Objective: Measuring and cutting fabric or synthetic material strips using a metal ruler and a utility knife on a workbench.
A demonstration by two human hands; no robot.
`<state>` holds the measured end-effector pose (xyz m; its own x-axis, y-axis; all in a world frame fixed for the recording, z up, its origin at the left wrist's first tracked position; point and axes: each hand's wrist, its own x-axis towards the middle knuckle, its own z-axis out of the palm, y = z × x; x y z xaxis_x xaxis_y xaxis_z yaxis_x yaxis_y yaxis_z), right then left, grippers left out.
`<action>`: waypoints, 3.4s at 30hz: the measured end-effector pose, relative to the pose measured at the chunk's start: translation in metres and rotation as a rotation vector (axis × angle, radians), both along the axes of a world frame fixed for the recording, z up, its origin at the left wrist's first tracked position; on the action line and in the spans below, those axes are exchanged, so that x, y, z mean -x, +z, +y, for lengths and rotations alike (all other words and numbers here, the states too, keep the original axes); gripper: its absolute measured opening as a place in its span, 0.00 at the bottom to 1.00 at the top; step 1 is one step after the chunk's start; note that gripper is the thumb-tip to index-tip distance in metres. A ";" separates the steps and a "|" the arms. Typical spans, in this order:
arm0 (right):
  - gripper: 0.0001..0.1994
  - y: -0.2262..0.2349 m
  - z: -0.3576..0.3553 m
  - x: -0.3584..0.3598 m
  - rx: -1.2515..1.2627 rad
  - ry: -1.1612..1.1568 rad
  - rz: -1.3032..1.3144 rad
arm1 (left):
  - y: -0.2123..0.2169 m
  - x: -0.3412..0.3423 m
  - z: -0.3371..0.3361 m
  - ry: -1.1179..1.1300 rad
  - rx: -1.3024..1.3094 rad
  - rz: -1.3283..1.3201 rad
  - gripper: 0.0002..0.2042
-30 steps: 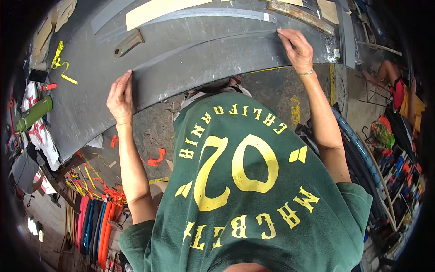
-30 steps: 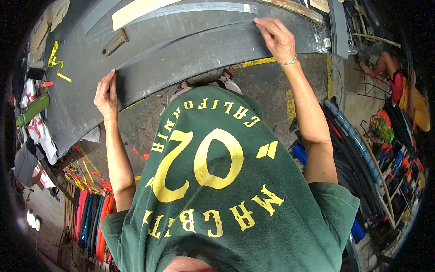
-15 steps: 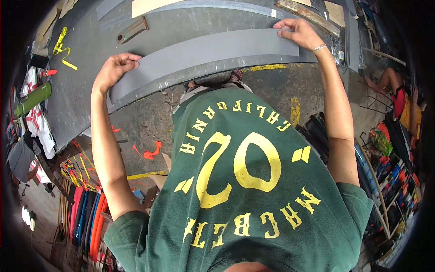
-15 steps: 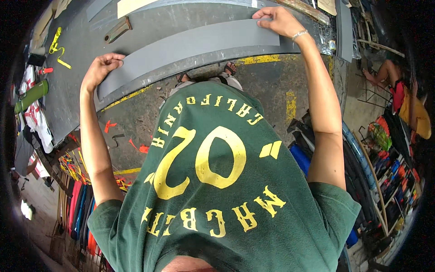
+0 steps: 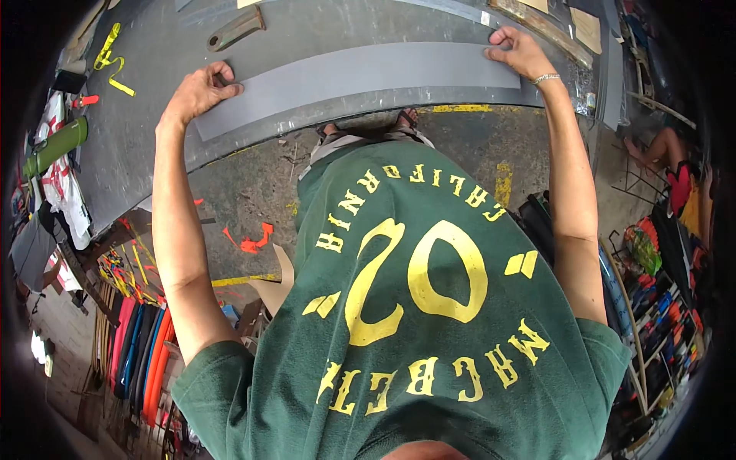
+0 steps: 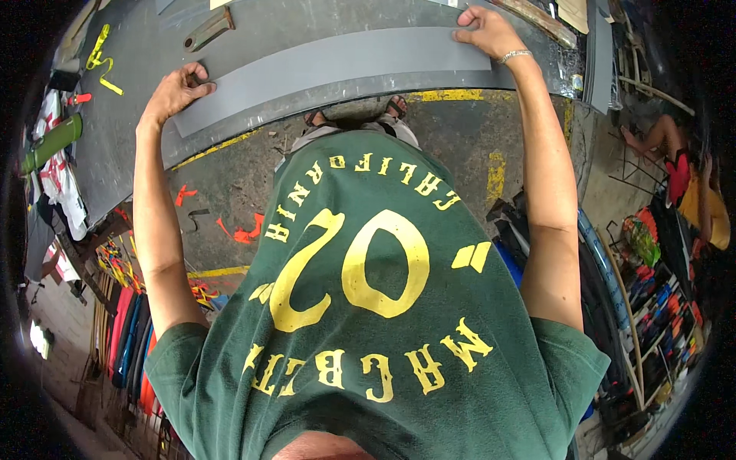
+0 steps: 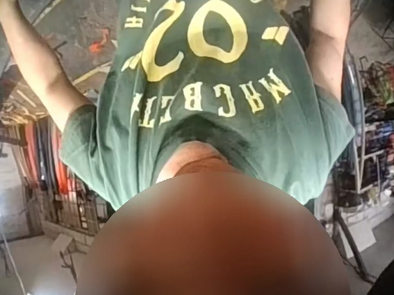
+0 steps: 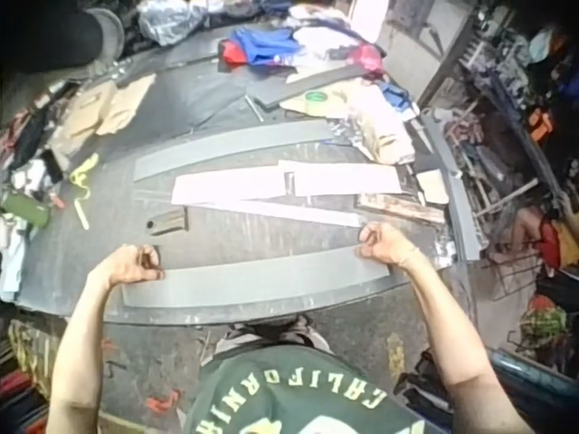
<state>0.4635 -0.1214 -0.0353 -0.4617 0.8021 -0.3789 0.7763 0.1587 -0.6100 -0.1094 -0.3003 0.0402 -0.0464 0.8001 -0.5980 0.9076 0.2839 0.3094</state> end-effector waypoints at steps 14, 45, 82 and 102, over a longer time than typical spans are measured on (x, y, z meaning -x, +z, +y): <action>0.18 0.026 -0.022 0.031 -0.113 -0.105 -0.025 | -0.022 0.090 -0.069 0.459 0.028 -0.442 0.15; 0.22 0.016 -0.071 0.017 -0.169 -0.578 -0.043 | -0.050 0.043 -0.110 0.911 -0.483 0.126 0.29; 0.12 0.025 -0.071 0.239 -0.324 0.424 0.178 | -0.038 -0.166 -0.050 -0.294 -0.889 -0.109 0.07; 0.11 0.020 -0.066 0.238 -0.373 0.449 0.142 | -0.042 -0.158 -0.045 -0.301 -0.871 -0.186 0.11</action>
<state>0.2254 -0.1876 -0.0152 -0.8116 0.5840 -0.0191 0.4989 0.6756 -0.5429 0.0483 -0.3453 -0.0021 0.2712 0.9321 0.2401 0.8197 -0.3544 0.4500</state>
